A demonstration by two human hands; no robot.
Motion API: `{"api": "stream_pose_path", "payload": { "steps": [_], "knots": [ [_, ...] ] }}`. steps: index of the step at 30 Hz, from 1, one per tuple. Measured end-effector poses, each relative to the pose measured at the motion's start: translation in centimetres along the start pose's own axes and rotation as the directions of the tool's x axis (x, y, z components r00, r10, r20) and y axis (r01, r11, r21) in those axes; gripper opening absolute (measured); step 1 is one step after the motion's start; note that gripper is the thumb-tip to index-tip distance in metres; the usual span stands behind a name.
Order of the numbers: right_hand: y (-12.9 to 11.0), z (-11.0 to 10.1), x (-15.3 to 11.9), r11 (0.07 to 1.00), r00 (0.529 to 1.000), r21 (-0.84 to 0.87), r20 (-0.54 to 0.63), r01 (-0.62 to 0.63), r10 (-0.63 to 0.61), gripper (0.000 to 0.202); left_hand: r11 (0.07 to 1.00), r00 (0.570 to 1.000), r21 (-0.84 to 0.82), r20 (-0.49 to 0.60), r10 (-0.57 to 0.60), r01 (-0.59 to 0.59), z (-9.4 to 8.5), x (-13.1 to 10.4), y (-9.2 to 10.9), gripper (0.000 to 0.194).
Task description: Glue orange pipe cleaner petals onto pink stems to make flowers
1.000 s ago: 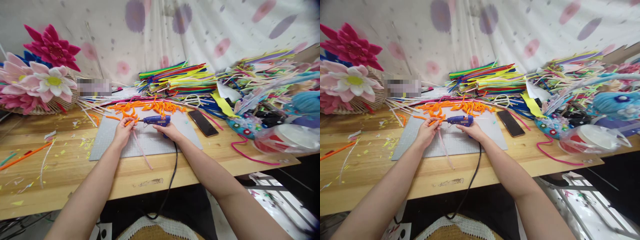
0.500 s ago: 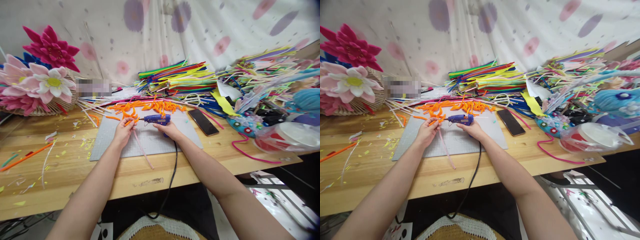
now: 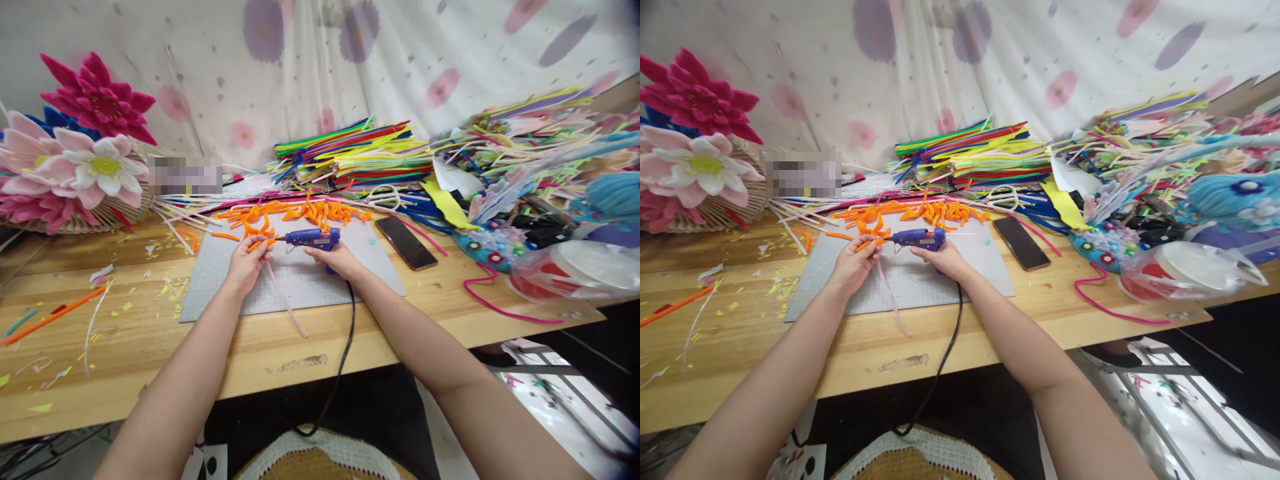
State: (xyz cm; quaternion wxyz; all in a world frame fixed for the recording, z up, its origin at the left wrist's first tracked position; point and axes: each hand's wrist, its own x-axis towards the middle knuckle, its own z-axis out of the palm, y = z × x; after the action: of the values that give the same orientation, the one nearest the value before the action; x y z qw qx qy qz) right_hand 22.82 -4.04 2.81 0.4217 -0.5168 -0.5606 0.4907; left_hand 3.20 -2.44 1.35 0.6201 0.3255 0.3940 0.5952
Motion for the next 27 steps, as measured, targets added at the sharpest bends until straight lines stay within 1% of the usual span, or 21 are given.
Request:
{"api": "stream_pose_path", "payload": {
  "steps": [7,14,17,19,22,25,27],
  "knots": [
    [0.4,0.0,0.3,1.000,0.999,-0.015,-0.034,0.020,-0.020,0.036,1.000,1.000,0.002,0.022,0.006,-0.006,-0.1,0.0,0.0,0.020],
    [1.1,-0.5,0.8,0.998,0.998,-0.064,-0.068,-0.005,0.001,0.038,1.000,1.000,-0.017,0.027,0.002,-0.001,0.1,-0.1,0.2,0.021],
    [0.9,-0.7,0.8,0.999,0.996,-0.040,-0.085,-0.013,0.010,0.038,1.000,1.000,-0.028,0.027,0.005,-0.004,0.0,-0.1,0.2,0.021],
    [0.6,-0.6,0.6,1.000,0.997,-0.011,-0.076,0.004,-0.005,0.037,1.000,1.000,-0.027,0.025,0.004,-0.003,-0.1,-0.1,0.2,0.020],
    [0.1,-0.4,0.1,1.000,0.999,0.006,-0.028,0.026,-0.026,0.036,1.000,1.000,-0.017,0.025,-0.001,0.002,0.0,-0.1,0.2,0.020],
    [-0.3,-0.1,-0.2,1.000,1.000,-0.008,0.010,0.010,-0.010,0.037,1.000,1.000,-0.016,0.019,-0.007,0.008,0.1,-0.2,0.3,0.020],
    [-0.4,-0.1,-0.2,1.000,1.000,-0.015,0.006,-0.001,0.001,0.038,1.000,1.000,-0.019,0.016,-0.014,0.014,0.2,-0.2,0.4,0.019]
  ]
}}
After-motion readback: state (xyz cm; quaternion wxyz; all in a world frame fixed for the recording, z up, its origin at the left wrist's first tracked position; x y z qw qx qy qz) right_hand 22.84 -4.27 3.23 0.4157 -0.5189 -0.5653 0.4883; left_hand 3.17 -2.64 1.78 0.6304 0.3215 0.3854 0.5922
